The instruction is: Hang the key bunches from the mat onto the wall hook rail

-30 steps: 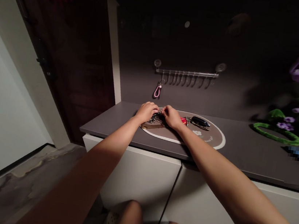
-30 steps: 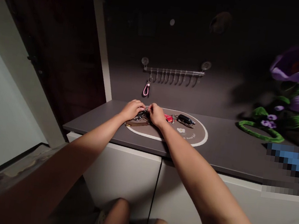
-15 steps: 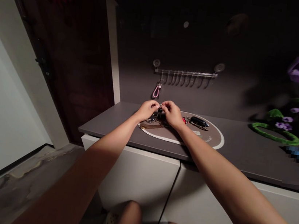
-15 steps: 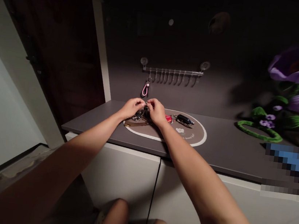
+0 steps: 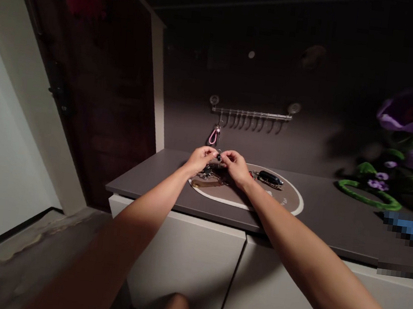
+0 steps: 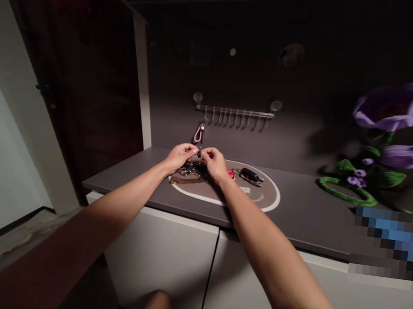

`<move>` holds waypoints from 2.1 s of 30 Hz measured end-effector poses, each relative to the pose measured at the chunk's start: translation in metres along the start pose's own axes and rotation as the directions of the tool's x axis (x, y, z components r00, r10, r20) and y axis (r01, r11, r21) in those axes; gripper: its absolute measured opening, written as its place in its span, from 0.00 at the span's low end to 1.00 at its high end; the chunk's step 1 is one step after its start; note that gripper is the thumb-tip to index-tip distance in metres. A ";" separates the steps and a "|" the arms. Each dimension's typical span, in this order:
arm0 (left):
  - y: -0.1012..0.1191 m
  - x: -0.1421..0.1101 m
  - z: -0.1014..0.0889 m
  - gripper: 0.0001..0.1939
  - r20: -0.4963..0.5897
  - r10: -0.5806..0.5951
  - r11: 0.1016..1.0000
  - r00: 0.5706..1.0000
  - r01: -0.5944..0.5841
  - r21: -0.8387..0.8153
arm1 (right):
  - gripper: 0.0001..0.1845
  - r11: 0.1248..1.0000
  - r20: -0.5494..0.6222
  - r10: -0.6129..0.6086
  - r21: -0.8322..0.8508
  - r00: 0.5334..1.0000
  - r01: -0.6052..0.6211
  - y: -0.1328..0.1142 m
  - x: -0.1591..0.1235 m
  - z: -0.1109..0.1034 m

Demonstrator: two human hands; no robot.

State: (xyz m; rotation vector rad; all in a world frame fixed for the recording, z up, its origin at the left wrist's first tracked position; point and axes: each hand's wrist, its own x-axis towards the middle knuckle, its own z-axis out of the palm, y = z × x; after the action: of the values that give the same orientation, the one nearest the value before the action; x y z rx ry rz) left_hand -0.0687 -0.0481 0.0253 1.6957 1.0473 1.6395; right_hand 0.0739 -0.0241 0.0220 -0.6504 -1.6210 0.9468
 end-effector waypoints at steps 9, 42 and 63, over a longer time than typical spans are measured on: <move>0.005 -0.003 0.003 0.11 0.031 0.039 0.993 0.999 -0.042 0.106 | 0.16 0.999 -0.003 -0.022 -0.025 1.000 0.022 -0.007 -0.002 -0.003; -0.001 -0.001 -0.002 0.11 -0.100 0.143 0.681 0.985 -0.024 0.732 | 0.09 0.870 -0.449 0.298 0.490 0.842 -0.047 -0.034 0.127 0.027; -0.004 0.002 -0.008 0.11 -0.183 0.150 0.709 0.972 0.024 0.705 | 0.07 0.892 -0.419 0.322 0.434 0.849 -0.124 -0.014 0.122 0.015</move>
State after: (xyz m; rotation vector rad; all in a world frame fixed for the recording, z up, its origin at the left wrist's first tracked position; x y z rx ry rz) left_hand -0.0769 -0.0453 0.0239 2.0407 1.9482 1.6027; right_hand 0.0290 0.0642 0.0970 -0.7362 -0.8850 1.1374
